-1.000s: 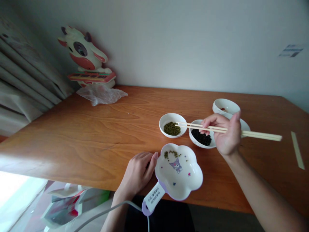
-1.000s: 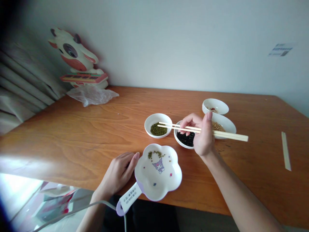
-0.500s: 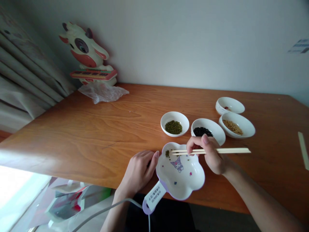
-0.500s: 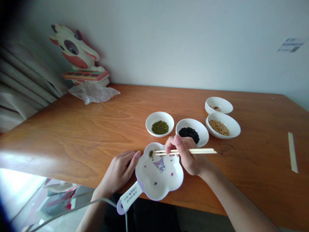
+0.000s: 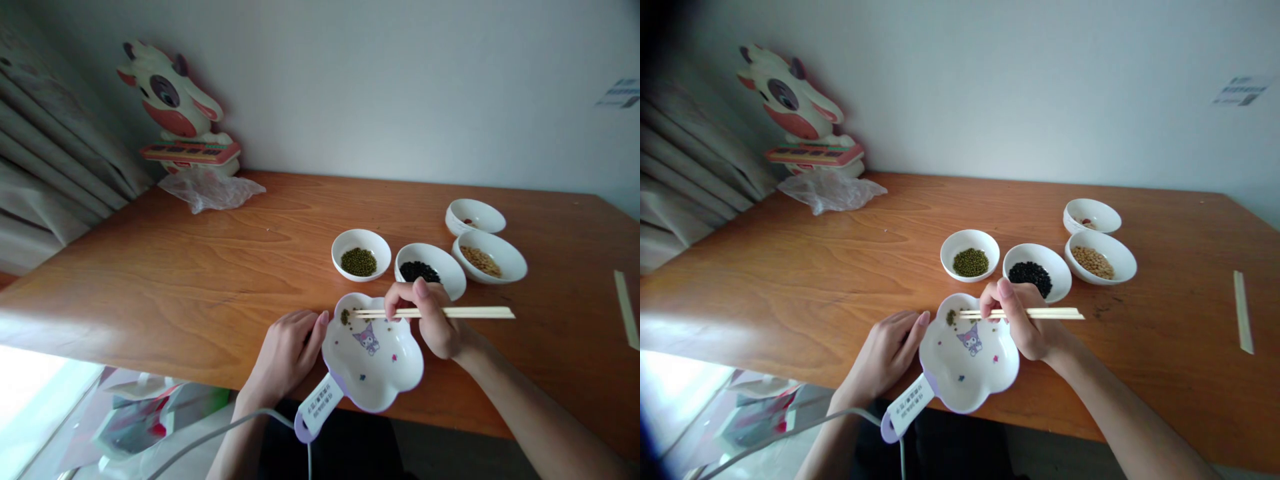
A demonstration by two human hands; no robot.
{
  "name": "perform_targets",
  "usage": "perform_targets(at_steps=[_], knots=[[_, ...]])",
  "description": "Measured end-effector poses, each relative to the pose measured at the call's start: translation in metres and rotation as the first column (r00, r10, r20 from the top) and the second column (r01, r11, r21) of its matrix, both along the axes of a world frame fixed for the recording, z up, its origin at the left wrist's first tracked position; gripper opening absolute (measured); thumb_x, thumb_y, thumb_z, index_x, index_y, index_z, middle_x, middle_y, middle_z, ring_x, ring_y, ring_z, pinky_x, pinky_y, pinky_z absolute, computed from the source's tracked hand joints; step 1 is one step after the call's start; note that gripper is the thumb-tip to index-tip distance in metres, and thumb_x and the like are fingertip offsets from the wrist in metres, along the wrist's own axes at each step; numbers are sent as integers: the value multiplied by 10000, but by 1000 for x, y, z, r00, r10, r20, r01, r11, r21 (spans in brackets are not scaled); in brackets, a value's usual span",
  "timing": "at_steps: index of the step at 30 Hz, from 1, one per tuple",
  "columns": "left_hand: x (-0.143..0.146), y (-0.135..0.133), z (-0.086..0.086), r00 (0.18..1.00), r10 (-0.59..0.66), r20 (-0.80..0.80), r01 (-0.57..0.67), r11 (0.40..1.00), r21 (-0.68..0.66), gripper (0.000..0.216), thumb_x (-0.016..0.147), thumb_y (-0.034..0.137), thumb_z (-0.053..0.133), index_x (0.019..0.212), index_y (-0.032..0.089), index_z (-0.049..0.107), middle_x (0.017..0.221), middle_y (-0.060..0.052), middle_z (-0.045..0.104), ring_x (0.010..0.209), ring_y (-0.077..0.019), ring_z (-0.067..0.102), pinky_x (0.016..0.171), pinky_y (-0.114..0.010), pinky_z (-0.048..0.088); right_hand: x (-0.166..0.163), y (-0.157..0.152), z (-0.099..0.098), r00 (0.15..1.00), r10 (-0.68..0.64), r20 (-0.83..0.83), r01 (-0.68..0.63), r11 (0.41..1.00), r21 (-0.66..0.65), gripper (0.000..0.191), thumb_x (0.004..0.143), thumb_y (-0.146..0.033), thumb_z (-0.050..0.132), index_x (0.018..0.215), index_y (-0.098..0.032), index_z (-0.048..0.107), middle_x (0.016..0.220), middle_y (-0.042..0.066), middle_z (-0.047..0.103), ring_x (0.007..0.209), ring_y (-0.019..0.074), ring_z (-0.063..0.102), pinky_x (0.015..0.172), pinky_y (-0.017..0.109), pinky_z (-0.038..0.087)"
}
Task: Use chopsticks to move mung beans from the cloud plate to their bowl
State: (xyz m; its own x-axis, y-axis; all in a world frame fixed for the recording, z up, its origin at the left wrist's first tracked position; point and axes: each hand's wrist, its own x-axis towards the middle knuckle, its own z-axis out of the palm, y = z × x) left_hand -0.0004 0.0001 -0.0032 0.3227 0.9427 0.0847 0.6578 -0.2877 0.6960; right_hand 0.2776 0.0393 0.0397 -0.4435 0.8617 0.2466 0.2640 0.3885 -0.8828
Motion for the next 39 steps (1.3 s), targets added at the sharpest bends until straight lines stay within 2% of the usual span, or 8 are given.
perform_targets(at_steps=[8, 13, 16, 20, 23, 26, 31, 39], knots=[[0, 0, 1, 1000, -8, 4, 8, 1000, 20, 432, 1147, 372, 397, 759, 203, 484, 752, -7, 607, 696, -146, 535, 721, -292, 387, 4, 0, -1, 983, -114, -141, 107, 992, -61, 812, 1097, -664, 147, 694, -224, 698, 634, 70, 652, 588, 200, 559, 546, 365, 379], [-1, 0, 0, 1000, -20, -4, 20, 1000, 23, 434, 1149, 378, 389, 759, 206, 472, 747, -8, 591, 698, -151, 531, 721, -294, 386, 13, 17, 9, 848, -341, -405, 362, 932, -28, 827, 1038, -769, 181, 683, -242, 712, 626, 91, 641, 573, 231, 573, 522, 378, 392], [-1, 1, -1, 1000, -14, -1, 14, 1000, 23, 439, 1149, 386, 385, 757, 206, 465, 750, -6, 592, 695, -149, 530, 721, -293, 382, 18, 28, 13, 797, -394, -457, 427, 904, -35, 787, 1038, -765, 226, 701, -253, 720, 620, 83, 617, 593, 237, 579, 530, 373, 389], [0, 1, 1, 1000, -13, 1, 13, 1000, 24, 451, 1152, 396, 379, 752, 205, 466, 746, -5, 590, 696, -150, 535, 721, -294, 375, 20, 22, 12, 864, -295, -408, 291, 954, -72, 804, 1051, -745, 188, 708, -248, 720, 618, 72, 630, 588, 225, 563, 541, 369, 384], [0, 0, 1, 1000, -16, 4, 16, 1000, 26, 455, 1153, 395, 375, 751, 205, 472, 743, -5, 587, 691, -149, 536, 715, -294, 370, 17, 8, 7, 966, -135, -220, 117, 988, -96, 846, 1044, -764, 131, 724, -235, 709, 668, 69, 656, 625, 215, 573, 568, 363, 400], [0, 0, 0, 1000, -8, 5, 8, 999, 31, 452, 1152, 387, 380, 753, 204, 487, 745, -4, 594, 689, -148, 540, 712, -293, 367, 12, -1, 0, 999, -25, -32, 20, 990, -140, 842, 1063, -729, 92, 770, -221, 697, 689, 51, 646, 632, 195, 563, 587, 349, 403], [0, 0, 1, 1000, -16, 7, 16, 1000, 21, 442, 1150, 381, 385, 768, 205, 520, 758, -12, 614, 713, -157, 564, 734, -291, 386, 4, -2, -2, 999, 40, 2, -39, 989, -141, 809, 1080, -701, 94, 776, -209, 661, 664, 28, 610, 613, 172, 540, 586, 329, 384], [1, -1, 2, 1000, -11, 4, 11, 999, 33, 433, 1146, 369, 397, 766, 204, 522, 764, -12, 627, 712, -155, 575, 732, -286, 395, 0, -2, 0, 1000, -9, 22, 11, 994, -111, 795, 1107, -644, 114, 747, -207, 672, 651, 35, 639, 601, 171, 540, 589, 327, 394]])
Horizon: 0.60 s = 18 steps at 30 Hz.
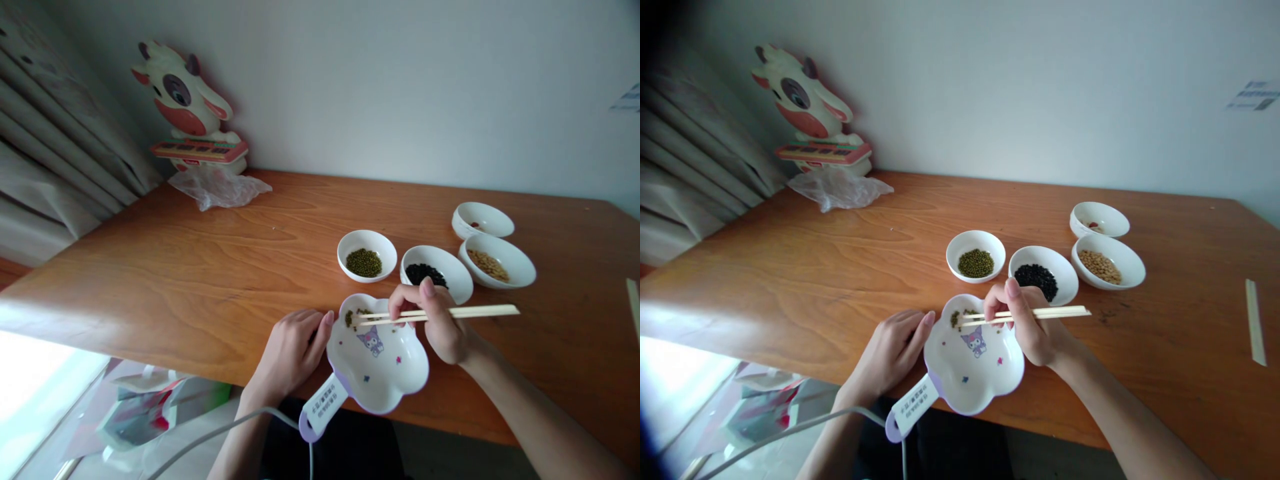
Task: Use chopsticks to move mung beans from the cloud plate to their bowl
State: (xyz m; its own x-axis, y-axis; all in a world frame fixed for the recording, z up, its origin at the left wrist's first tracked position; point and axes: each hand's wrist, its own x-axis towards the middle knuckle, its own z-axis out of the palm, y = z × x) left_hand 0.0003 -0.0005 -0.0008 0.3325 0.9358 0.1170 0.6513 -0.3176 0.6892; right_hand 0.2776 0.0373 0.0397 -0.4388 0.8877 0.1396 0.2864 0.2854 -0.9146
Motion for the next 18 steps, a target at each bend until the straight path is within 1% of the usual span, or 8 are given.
perform_targets(at_steps=[6, 11, 18], knots=[[0, 0, 1, 1000, 1, -3, -1, 1000, -3, 446, 1148, 382, 385, 758, 206, 511, 755, -13, 616, 704, -159, 570, 726, -291, 396, -1, 0, -1, 1000, -6, -16, 7, 999, 33, 812, 1107, -636, 108, 716, -208, 677, 629, 43, 637, 576, 176, 533, 567, 335, 385], [0, 1, 1, 1000, 4, -5, -4, 1000, 4, 452, 1148, 382, 385, 750, 205, 505, 742, -14, 609, 697, -157, 564, 721, -294, 393, 3, 0, -4, 998, 49, -37, -49, 999, -6, 837, 1081, -685, 61, 751, -210, 666, 668, 39, 621, 602, 181, 538, 575, 339, 382], [0, 1, 0, 1000, 2, -1, -2, 1000, -3, 451, 1149, 380, 388, 754, 202, 513, 744, -14, 618, 691, -151, 565, 710, -286, 393, 1, -1, -4, 993, 111, -38, -110, 994, 21, 827, 1076, -700, 67, 769, -206, 655, 679, 28, 602, 622, 173, 560, 604, 337, 395]])
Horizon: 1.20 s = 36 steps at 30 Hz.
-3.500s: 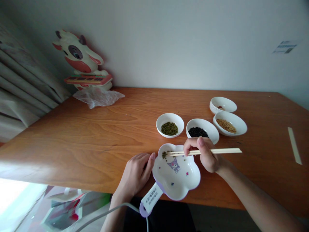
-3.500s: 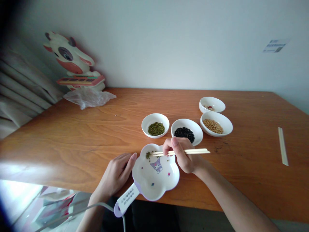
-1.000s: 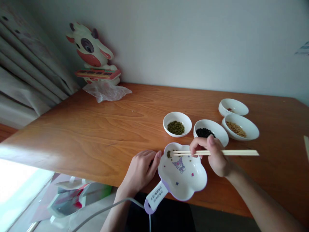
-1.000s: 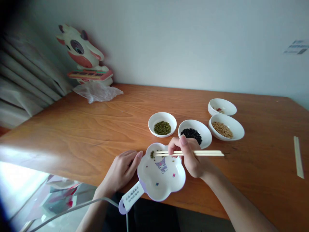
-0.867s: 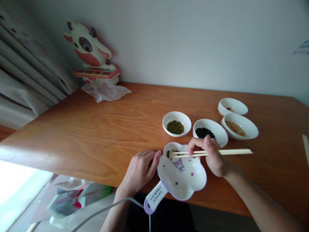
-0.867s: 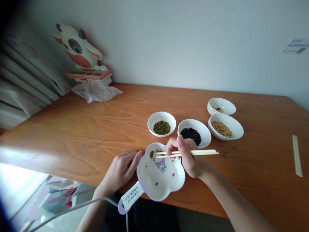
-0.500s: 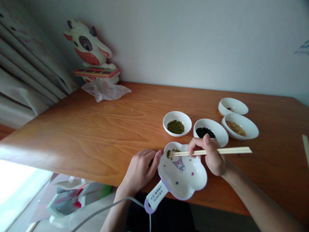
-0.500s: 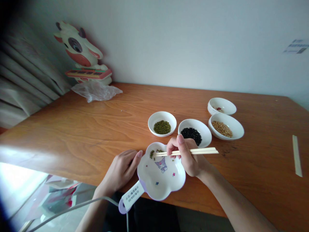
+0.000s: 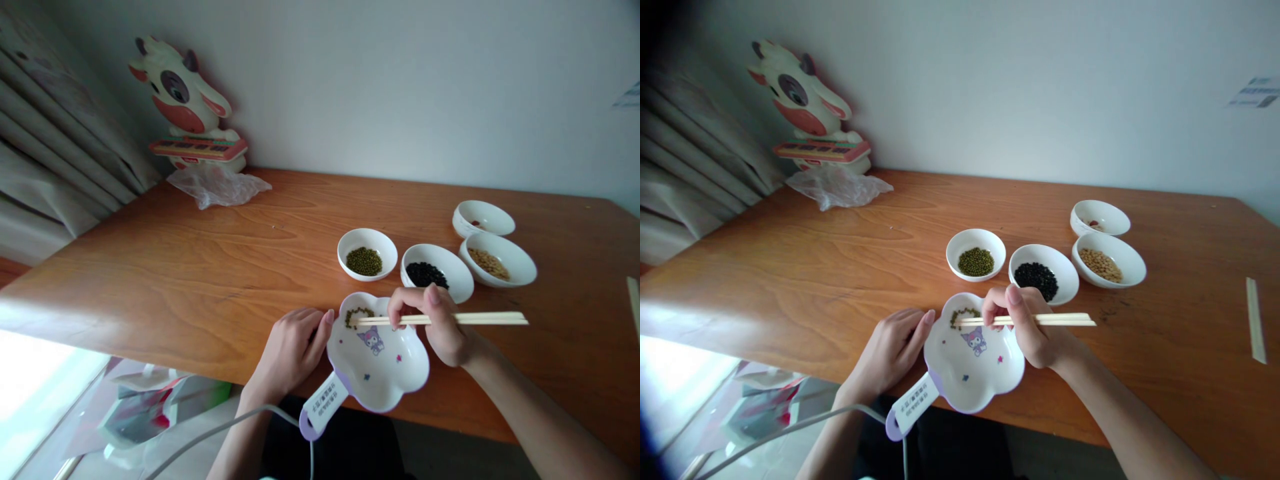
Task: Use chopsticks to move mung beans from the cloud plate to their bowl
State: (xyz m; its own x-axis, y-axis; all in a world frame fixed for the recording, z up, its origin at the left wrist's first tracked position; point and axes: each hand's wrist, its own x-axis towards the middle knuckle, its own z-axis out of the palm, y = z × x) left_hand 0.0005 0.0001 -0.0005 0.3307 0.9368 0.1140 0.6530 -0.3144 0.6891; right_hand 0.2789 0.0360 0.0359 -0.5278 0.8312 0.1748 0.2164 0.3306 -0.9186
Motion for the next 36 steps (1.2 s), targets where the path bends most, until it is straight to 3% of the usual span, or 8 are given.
perform_targets(at_steps=[10, 21, 36], knots=[[1, 0, 1, 1000, 8, 1, -8, 1000, 17, 450, 1145, 366, 402, 744, 202, 524, 741, -16, 633, 686, -150, 572, 704, -288, 404, -2, 0, 1, 999, -10, 35, 8, 998, 69, 775, 1098, -654, 99, 784, -219, 659, 702, 32, 632, 626, 184, 571, 613, 348, 403], [0, 0, 1, 1000, 5, -7, -5, 1000, 22, 443, 1143, 353, 401, 748, 200, 530, 742, -12, 626, 688, -148, 567, 703, -289, 400, 9, 2, 1, 998, 16, 59, -22, 995, 102, 818, 1055, -725, 43, 790, -231, 638, 725, 45, 634, 662, 215, 579, 645, 379, 396], [0, 0, 1, 1000, 1, -4, -1, 1000, 4, 442, 1146, 369, 396, 753, 204, 514, 751, -12, 631, 695, -151, 570, 717, -294, 405, 5, 1, 0, 1000, 6, 20, -8, 991, 134, 733, 1102, -639, 146, 783, -237, 668, 735, 42, 662, 664, 207, 602, 659, 386, 417]])
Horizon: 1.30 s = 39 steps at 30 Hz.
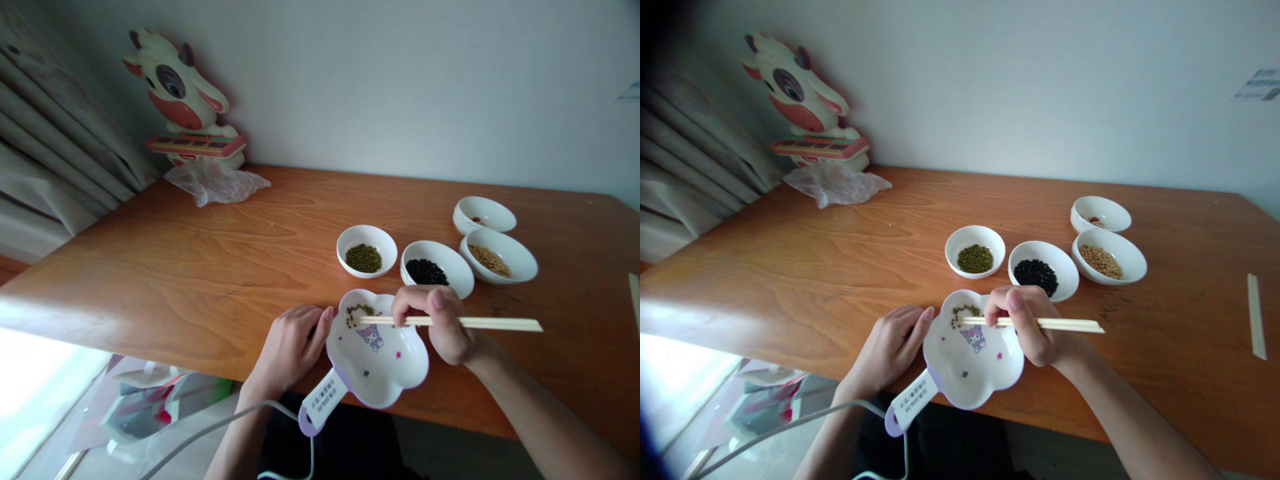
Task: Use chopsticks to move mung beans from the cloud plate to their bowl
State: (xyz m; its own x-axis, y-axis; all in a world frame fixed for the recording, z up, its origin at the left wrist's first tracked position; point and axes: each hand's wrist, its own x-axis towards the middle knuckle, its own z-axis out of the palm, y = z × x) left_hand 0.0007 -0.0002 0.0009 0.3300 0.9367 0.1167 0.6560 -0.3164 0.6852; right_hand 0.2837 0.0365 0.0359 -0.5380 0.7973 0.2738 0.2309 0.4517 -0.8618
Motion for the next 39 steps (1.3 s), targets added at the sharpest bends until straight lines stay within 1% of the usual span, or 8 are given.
perform_targets(at_steps=[5, 9, 16, 24, 32, 36, 39], knots=[[-1, 0, -1, 1000, 0, -2, 0, 1000, -11, 432, 1148, 373, 391, 772, 205, 521, 775, -10, 634, 721, -154, 577, 736, -291, 405, 5, 1, 1, 996, -52, -68, 47, 996, -73, 812, 1064, -716, 92, 757, -244, 677, 697, 54, 656, 647, 226, 598, 633, 397, 421], [-1, 0, -1, 1000, -4, 2, 4, 1000, -10, 432, 1147, 373, 391, 770, 205, 519, 767, -6, 627, 719, -154, 578, 746, -289, 403, 7, 2, 1, 999, -23, -47, 18, 993, -115, 836, 1034, -766, 73, 768, -242, 668, 710, 58, 651, 656, 232, 589, 636, 397, 419], [0, 0, -1, 1000, 4, 6, -4, 1000, -12, 444, 1147, 375, 392, 751, 204, 498, 752, -6, 615, 701, -151, 558, 735, -291, 389, 1, 4, -3, 998, 47, 29, -46, 997, -58, 817, 1048, -744, 67, 812, -224, 652, 766, 57, 661, 696, 222, 605, 671, 386, 419], [-1, -1, -2, 1000, -10, 19, 10, 1000, -19, 459, 1153, 390, 377, 750, 200, 491, 751, -4, 609, 690, -144, 540, 724, -294, 373, 0, 4, -3, 1000, 15, 26, -14, 999, -39, 798, 1082, -696, 90, 791, -216, 657, 742, 37, 649, 688, 193, 594, 675, 365, 416], [-1, -1, -1, 1000, -2, 7, 2, 1000, -12, 457, 1150, 393, 383, 755, 200, 505, 752, -8, 612, 685, -145, 544, 715, -289, 373, -1, 3, -2, 999, 38, -4, -38, 999, -35, 810, 1062, -732, 85, 793, -217, 649, 750, 43, 655, 682, 200, 598, 668, 370, 413], [-1, -1, -1, 1000, 0, 10, 0, 1000, -5, 447, 1148, 386, 390, 771, 197, 538, 764, -13, 629, 691, -146, 553, 716, -287, 383, -3, 2, -2, 999, 34, 5, -34, 999, -15, 797, 1073, -716, 98, 803, -215, 655, 757, 40, 656, 696, 194, 607, 675, 360, 424], [-1, 0, -1, 1000, 3, 10, -3, 1000, -6, 450, 1148, 383, 393, 765, 195, 535, 767, -12, 629, 695, -144, 554, 712, -286, 384, -3, 3, -3, 999, 35, -15, -35, 999, -13, 786, 1083, -700, 110, 802, -214, 660, 753, 36, 656, 688, 185, 605, 671, 351, 427]])
